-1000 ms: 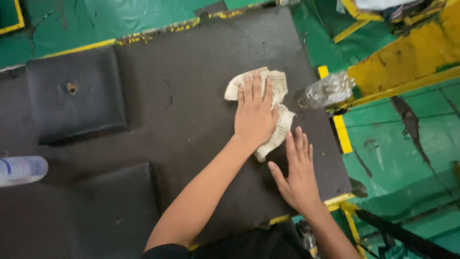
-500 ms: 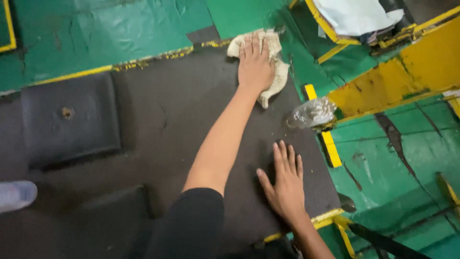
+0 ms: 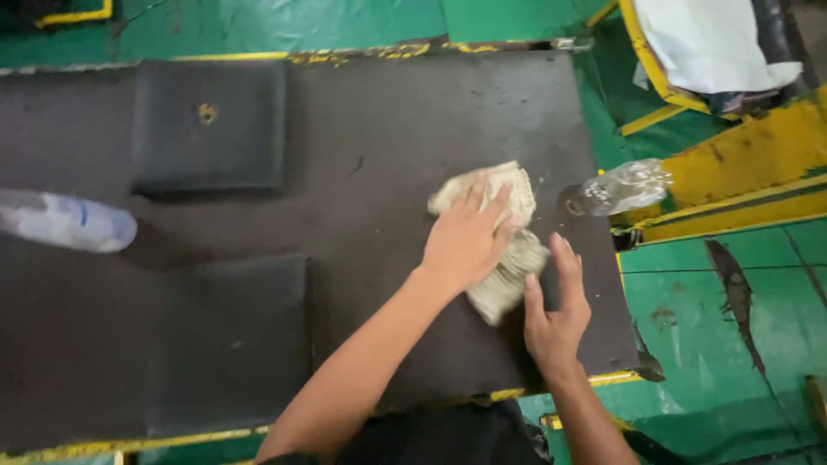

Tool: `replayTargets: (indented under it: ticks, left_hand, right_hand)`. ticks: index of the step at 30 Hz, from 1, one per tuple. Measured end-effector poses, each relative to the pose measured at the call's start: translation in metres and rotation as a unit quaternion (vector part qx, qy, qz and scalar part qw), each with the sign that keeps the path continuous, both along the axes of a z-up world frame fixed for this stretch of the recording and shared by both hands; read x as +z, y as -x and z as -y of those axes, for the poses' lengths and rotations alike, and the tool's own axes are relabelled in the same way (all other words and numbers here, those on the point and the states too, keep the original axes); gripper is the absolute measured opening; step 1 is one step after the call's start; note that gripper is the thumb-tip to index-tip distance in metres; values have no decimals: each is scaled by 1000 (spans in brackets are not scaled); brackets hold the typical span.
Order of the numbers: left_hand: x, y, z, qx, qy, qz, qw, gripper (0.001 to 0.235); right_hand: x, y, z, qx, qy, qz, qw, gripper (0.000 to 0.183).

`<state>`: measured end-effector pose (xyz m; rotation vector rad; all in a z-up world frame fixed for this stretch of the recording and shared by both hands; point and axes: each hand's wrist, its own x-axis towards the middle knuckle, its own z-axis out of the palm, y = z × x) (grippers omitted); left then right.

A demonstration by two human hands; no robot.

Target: The person wipes a dark, textured surface with a white cloth, moving it back and forth across the area. They then pick up a spray bottle, apply liquid to the surface, and continue wiping with the cloth to clean the area.

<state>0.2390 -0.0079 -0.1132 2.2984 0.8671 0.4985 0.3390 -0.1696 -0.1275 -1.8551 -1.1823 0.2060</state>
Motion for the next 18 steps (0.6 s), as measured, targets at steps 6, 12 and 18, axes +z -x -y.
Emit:
replayTargets:
  ticks: [6, 12, 18]
  left_hand:
    - [32, 108, -9, 28, -55, -100, 993, 58]
    - [26, 185, 18, 39, -93, -195, 975, 70]
    - [26, 194, 26, 62, -60, -141, 986, 72]
  right_hand:
    - [17, 9, -59, 203, 171, 250, 931, 81]
    - [-3, -10, -170, 253, 176, 293, 905, 71]
    - [-7, 45, -272, 171, 167, 273, 932, 79]
